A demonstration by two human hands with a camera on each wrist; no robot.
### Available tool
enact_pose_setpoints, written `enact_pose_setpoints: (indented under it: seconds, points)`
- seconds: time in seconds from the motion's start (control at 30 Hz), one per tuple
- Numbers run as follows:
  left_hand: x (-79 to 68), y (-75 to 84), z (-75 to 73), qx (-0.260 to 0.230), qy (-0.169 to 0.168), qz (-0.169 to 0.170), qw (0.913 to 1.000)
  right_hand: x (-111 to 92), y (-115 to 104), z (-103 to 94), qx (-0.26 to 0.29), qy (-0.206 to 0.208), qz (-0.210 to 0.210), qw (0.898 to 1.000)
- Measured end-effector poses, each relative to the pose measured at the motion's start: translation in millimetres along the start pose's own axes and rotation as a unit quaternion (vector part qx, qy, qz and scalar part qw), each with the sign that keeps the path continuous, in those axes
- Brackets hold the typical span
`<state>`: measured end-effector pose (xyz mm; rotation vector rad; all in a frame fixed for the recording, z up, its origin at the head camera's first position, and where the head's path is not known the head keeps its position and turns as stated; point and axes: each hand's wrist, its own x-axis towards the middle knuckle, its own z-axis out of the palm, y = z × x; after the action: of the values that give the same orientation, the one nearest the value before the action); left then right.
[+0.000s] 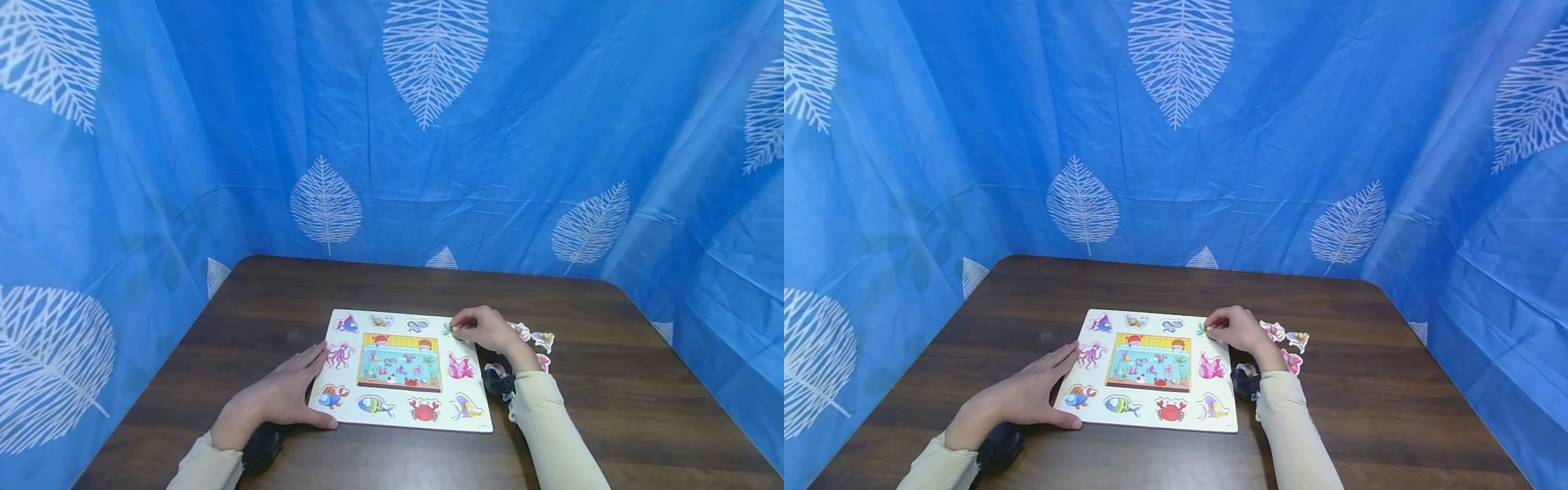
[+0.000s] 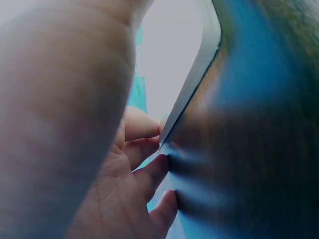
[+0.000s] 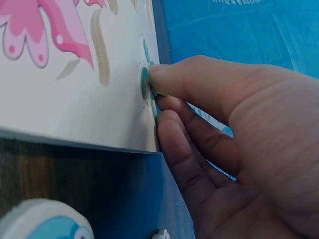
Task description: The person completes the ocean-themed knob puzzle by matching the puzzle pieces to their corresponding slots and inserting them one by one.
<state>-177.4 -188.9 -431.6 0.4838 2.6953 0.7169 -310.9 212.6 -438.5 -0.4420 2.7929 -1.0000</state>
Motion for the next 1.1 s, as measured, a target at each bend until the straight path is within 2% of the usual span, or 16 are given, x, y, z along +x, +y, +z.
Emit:
enact_pose_setpoints:
  seconds: [0.33, 0.53, 1.1]
  points:
    - [1.3, -0.7, 2.1, -0.001, -0.001, -0.009, 1.0, -3, 1, -9.3, -0.005, -0.002, -0.027, 1.0]
    - [0.2, 0.7, 1.3, 0.001, -0.002, -0.004, 1.0, -6, 7, -15.7, -0.02, 0.012, -0.024, 0.999]
    - [0.2, 1.4, 2.7, 0.002, 0.0, -0.008, 1.0, -19, 19, -37.7, -0.006, 0.022, -0.01, 1.0]
